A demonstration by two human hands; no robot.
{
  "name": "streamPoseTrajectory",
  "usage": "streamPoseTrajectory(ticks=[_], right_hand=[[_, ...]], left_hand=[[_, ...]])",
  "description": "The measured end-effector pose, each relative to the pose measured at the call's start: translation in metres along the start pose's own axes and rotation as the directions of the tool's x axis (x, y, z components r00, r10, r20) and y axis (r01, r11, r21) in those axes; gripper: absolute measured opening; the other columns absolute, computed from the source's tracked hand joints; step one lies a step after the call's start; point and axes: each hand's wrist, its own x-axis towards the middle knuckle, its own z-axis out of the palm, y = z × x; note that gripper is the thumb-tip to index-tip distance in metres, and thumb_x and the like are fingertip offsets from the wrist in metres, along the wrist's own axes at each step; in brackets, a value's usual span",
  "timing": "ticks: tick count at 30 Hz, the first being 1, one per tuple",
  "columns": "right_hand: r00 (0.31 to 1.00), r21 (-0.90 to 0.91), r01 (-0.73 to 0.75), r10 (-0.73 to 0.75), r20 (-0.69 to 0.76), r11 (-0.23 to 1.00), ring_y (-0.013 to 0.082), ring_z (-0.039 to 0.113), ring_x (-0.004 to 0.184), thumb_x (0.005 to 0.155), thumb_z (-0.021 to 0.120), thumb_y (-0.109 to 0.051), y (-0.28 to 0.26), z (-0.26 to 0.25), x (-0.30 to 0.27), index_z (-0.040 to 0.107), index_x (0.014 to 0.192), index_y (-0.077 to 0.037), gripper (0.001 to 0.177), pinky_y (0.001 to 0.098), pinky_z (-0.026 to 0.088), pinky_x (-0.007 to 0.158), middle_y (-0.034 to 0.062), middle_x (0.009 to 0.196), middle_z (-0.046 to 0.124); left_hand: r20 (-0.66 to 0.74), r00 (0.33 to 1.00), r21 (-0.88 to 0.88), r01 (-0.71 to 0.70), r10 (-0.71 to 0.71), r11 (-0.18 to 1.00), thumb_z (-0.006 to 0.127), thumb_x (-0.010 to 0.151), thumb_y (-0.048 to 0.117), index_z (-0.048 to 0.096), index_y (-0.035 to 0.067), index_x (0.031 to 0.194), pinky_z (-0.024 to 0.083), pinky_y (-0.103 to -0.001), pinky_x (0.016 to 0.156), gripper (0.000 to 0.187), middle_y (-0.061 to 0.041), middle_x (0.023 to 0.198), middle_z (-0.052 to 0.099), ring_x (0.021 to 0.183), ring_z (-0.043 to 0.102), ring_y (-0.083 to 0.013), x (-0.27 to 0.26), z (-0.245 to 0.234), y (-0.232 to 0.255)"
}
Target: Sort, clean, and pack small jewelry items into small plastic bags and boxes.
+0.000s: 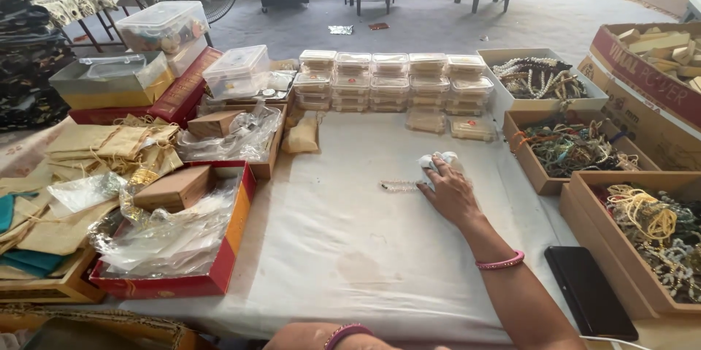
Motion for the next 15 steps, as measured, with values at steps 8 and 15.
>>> streamPoseTrajectory(ticks=[8,15], right_hand=[[0.999,0.03,-0.017,0.018,-0.032,0.999,0.0362,0.05,0.138,0.095,0.066,-0.039,0.0,-0.003,-0.001,0.066,0.131,-0.003,0.052,0.0458,0.041,0.113,0.0222,0.151,0.049],[1.0,0.139,-0.007,0.006,0.005,0.99,0.0381,0.053,0.13,0.097,0.064,-0.038,-0.006,-0.005,-0.002,0.067,0.129,-0.005,0.047,0.0469,0.043,0.109,0.0217,0.154,0.048]], left_hand=[[0.088,0.996,0.088,-0.037,0.029,0.995,0.065,0.098,0.032,0.056,0.01,0.139,0.04,-0.045,0.117,0.047,-0.007,0.147,0.053,0.138,0.05,-0.025,0.002,0.022,-0.002],[0.14,0.99,0.192,-0.034,0.007,0.981,0.07,0.098,0.024,0.059,0.014,0.138,0.038,-0.045,0.12,0.043,-0.003,0.149,0.054,0.141,0.05,-0.0225,-0.019,0.032,-0.01]])
